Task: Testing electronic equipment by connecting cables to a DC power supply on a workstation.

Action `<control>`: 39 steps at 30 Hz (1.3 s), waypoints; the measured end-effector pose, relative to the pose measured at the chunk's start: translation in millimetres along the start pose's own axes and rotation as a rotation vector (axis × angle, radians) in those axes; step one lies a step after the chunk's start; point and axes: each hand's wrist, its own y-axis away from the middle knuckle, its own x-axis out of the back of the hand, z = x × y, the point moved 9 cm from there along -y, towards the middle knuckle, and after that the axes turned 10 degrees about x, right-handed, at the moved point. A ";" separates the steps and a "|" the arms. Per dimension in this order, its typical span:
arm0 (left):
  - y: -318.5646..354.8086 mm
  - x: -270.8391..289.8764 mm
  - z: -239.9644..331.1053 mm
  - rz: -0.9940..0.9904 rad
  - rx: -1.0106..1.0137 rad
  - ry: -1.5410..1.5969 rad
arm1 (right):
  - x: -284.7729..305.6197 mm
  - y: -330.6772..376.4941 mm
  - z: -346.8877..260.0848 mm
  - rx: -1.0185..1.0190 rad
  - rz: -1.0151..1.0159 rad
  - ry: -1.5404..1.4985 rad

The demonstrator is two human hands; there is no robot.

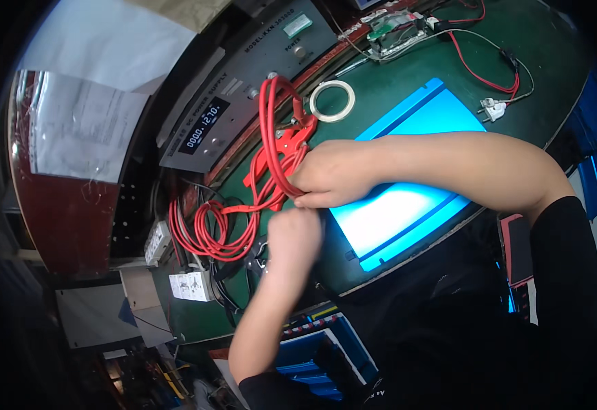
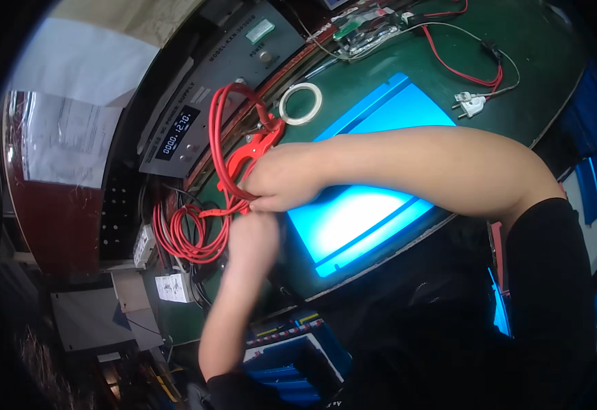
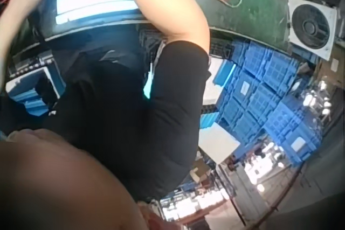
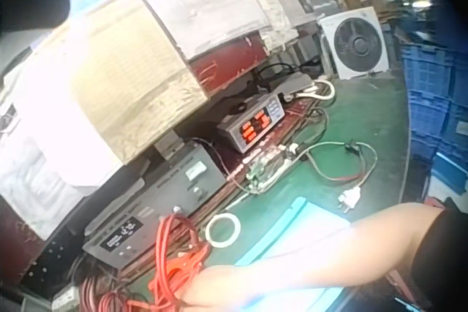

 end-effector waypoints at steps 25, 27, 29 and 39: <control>-13.1 15.9 -18.9 -0.100 -0.334 0.744 | -1.5 -2.6 0.4 -0.035 -0.068 -0.030; -9.8 17.0 -11.5 -0.016 -0.273 0.528 | 0.2 -0.3 3.2 0.021 0.013 -0.072; -2.2 4.1 -8.0 0.102 -0.127 0.145 | 3.9 -3.4 -2.6 -0.006 -0.037 -0.057; -9.0 6.7 -19.0 -0.120 -0.049 0.798 | 1.7 -0.9 0.8 -0.009 -0.026 -0.051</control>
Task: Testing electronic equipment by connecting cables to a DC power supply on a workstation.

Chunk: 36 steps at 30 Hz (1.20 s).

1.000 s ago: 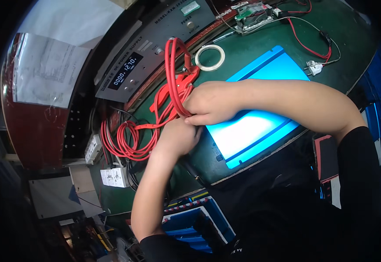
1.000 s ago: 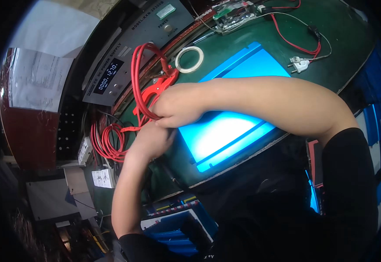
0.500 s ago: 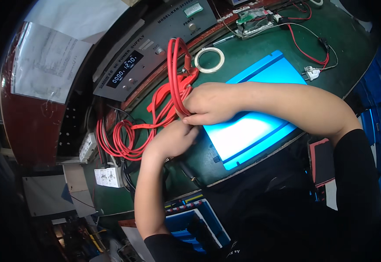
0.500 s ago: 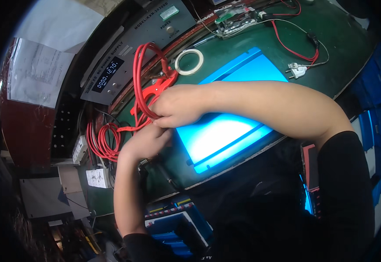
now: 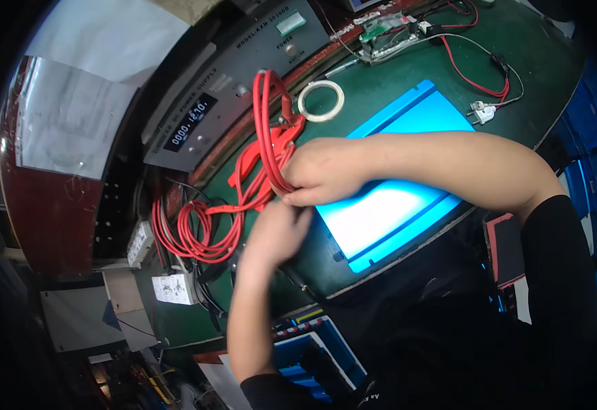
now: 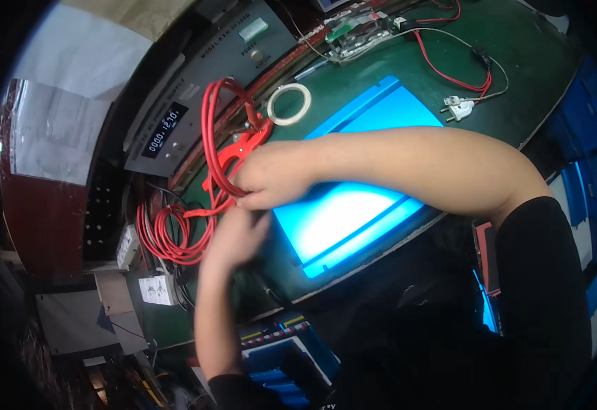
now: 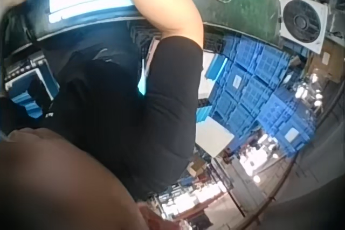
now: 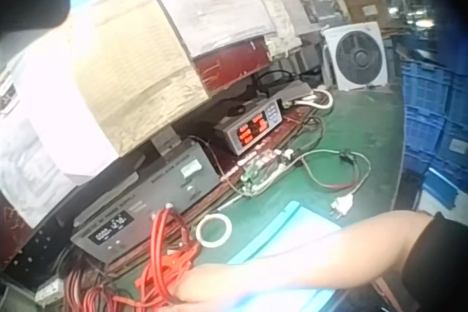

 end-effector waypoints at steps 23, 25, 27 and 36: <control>-7.4 2.0 2.2 -0.218 -0.009 0.000 | -6.7 -2.1 4.1 -0.002 -0.060 -0.029; -6.0 1.0 8.0 -0.088 -0.065 -0.143 | -5.0 -0.3 5.9 0.011 -0.050 -0.023; -1.2 -2.7 13.7 0.172 -0.109 -0.408 | -1.6 3.9 6.3 0.025 -0.041 -0.010; 6.6 -11.3 6.6 0.414 -0.004 -0.606 | -6.4 2.6 4.6 0.011 -0.065 -0.017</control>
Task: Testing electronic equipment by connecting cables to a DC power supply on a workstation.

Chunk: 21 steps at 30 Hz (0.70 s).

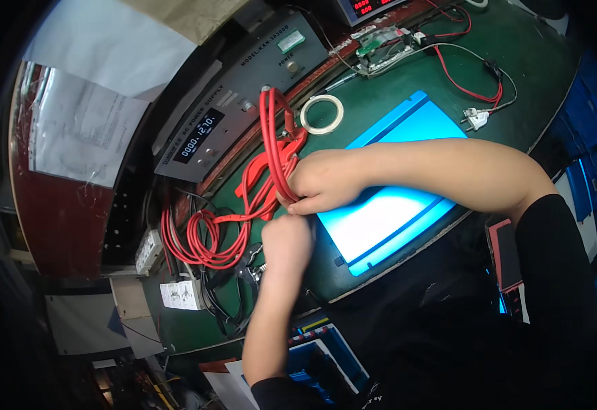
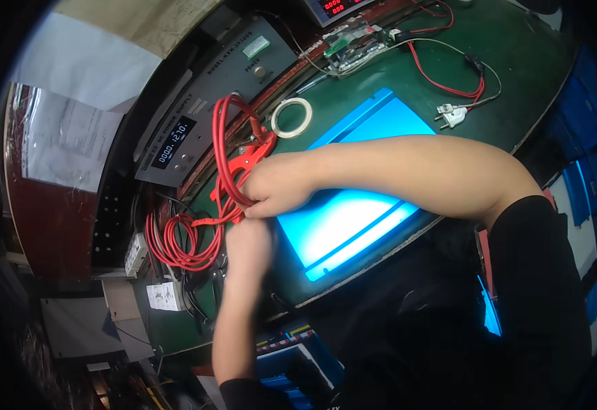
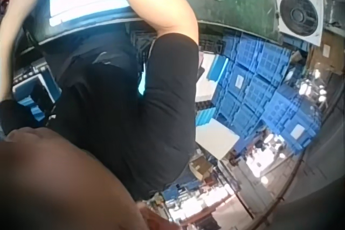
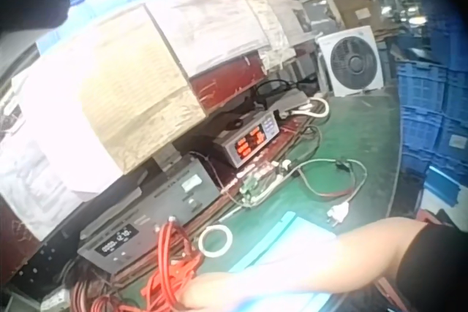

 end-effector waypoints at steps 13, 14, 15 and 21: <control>-13.7 -5.3 0.5 -0.282 -0.106 0.096 | 0.5 -0.9 -1.0 -0.005 0.006 0.030; -10.5 -7.7 -0.6 -0.098 -0.071 0.042 | 1.4 -0.9 -2.9 0.000 0.014 0.016; -8.7 -5.7 1.6 -0.099 -0.082 0.043 | 1.0 0.5 -3.0 -0.003 0.025 -0.001; -9.0 6.4 5.5 -0.056 -0.135 0.031 | 1.9 -1.4 -1.1 -0.046 -0.011 0.013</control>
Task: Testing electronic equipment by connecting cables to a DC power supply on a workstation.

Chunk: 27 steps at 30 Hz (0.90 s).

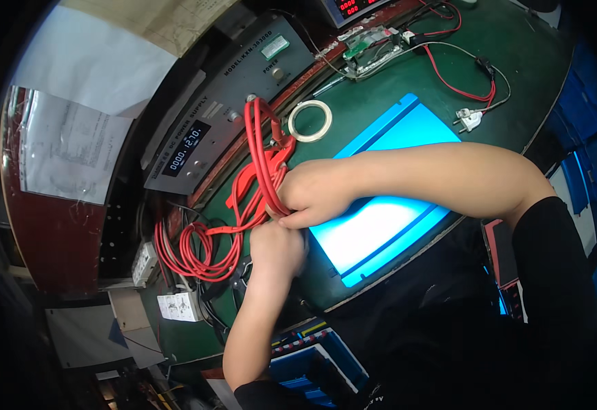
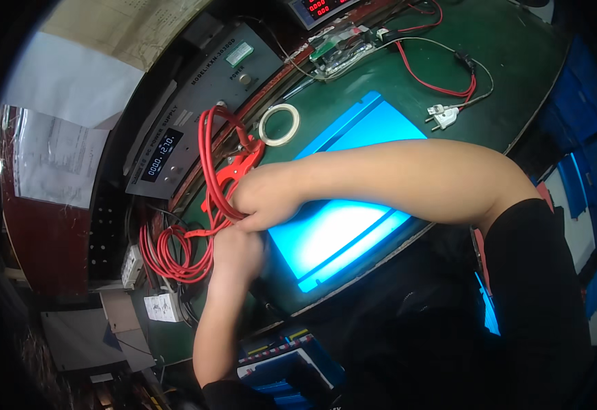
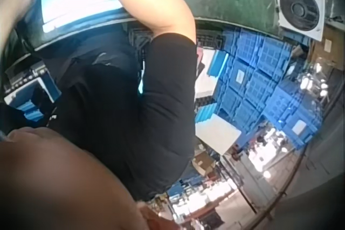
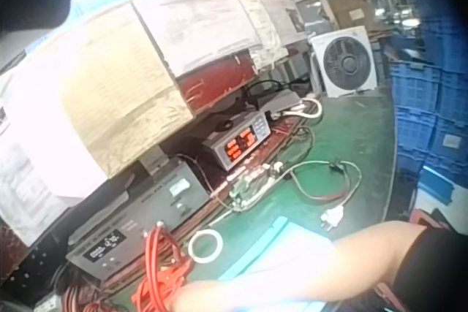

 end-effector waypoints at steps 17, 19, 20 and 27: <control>0.7 1.6 -10.9 -0.373 0.048 0.452 | -3.5 3.8 0.7 0.059 0.068 -0.061; -3.2 0.6 -13.5 -0.368 0.007 0.489 | -1.3 0.8 -1.1 0.078 0.101 -0.118; -4.9 0.6 -11.4 -0.365 -0.038 0.524 | -1.2 0.0 -0.2 0.089 0.097 -0.109; -1.1 -5.4 -6.1 -0.203 0.227 0.049 | 2.1 1.3 3.2 0.065 0.067 -0.089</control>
